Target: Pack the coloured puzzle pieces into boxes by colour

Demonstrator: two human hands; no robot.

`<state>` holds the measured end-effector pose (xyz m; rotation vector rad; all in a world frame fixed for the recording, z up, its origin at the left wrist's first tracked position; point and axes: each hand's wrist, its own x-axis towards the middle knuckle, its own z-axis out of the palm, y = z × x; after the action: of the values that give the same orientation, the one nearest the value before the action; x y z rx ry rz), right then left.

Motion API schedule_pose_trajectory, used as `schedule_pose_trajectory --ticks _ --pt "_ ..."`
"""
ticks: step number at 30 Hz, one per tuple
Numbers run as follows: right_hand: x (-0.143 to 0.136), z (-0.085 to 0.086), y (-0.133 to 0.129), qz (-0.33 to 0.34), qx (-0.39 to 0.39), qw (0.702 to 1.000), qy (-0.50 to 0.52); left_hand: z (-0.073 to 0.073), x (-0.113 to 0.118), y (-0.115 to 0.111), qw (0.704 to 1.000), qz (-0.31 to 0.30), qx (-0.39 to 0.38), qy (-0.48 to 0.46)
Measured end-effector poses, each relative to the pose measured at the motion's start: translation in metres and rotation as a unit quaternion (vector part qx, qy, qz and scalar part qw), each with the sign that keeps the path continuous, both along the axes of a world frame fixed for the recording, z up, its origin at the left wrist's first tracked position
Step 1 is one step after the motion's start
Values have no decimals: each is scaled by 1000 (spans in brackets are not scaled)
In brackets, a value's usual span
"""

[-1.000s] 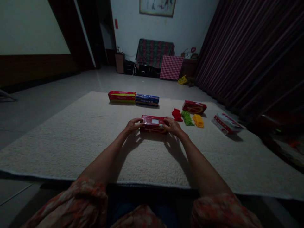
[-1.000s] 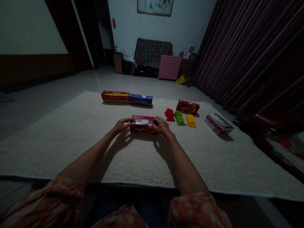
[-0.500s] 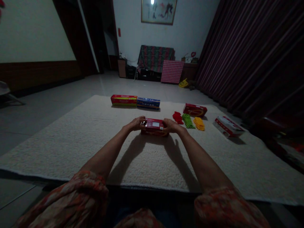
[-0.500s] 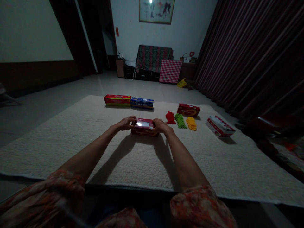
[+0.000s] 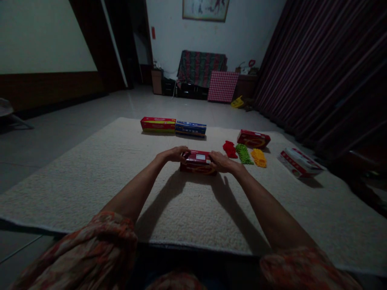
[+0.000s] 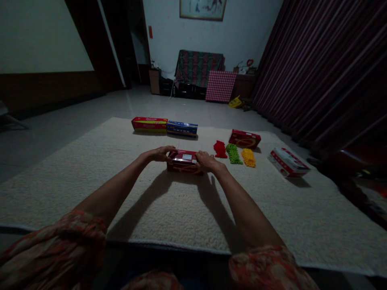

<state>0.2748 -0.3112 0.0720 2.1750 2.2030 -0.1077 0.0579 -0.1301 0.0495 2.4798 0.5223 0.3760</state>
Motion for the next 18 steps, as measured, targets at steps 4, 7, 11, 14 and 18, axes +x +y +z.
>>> schedule_pose_trajectory --ticks 4,7,11,14,18 --pt "2 -4 -5 18 13 1000 -2 1 2 1 1000 -12 5 9" --pt "3 -6 -6 25 22 999 -2 5 5 0 999 -35 12 21" --pt "4 -8 -7 30 43 999 -3 10 8 -3 999 -36 5 21" --pt "8 -7 -7 30 69 997 16 11 8 -4 999 -29 3 19" --pt "17 -3 -3 45 101 992 58 8 4 -1 999 -50 4 3"
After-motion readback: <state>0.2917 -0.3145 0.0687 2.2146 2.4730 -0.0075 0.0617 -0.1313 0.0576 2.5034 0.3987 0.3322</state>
